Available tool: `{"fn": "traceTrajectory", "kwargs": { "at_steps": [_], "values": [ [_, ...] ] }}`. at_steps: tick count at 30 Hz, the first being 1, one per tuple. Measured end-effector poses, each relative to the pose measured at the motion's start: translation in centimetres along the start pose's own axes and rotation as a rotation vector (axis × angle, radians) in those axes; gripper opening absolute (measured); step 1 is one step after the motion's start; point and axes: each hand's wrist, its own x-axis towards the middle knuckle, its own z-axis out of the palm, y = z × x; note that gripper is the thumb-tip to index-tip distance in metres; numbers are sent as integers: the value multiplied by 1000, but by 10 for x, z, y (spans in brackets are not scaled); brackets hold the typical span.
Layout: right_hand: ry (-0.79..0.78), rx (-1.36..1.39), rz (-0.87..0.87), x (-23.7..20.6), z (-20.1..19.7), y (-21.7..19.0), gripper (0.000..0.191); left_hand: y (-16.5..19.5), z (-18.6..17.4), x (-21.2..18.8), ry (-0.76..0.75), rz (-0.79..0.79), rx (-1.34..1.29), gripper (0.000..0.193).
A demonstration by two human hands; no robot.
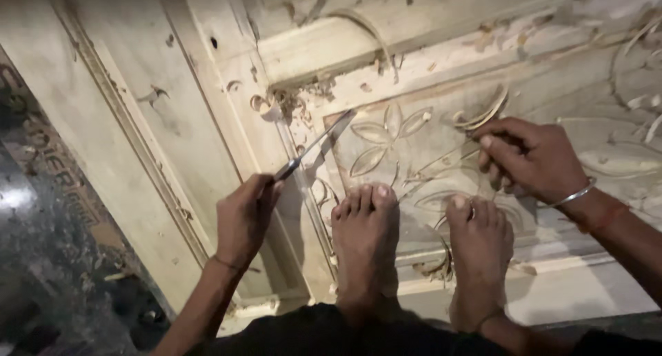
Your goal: The person carves floral relief patterns into a large wooden door panel using hand chisels, bracing the panel with their feet while cutting away shavings and refining the carved leaf and vine details across different areas of the panel.
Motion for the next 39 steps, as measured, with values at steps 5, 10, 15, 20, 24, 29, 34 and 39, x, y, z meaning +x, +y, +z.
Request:
{"fn": "traceTrajectory", "kwargs": {
  "at_steps": [5,10,15,20,24,29,34,39],
  "values": [
    [-7,17,-10,0,0,-2,24,7,3,4,-36,-40,22,15],
    [-7,-14,41,-2,0,-3,24,13,5,4,5,48,-14,17],
    [-11,37,-33,-2,-1,1,24,12,-1,-1,-15,-46,58,17],
    [-18,29,-6,-3,-1,2,24,10,1,-4,4,-34,56,18],
    [-19,48,4,-3,-1,1,24,10,2,-5,7,-43,63,19],
    [-24,51,-28,-2,-2,2,24,12,-1,-9,-3,-80,-6,18],
    [-13,21,-8,-1,-1,5,24,15,2,-4,-20,-35,-18,18],
    [-22,45,-29,-1,-3,3,25,18,1,-5,-8,-86,-53,17]
  ]
}}
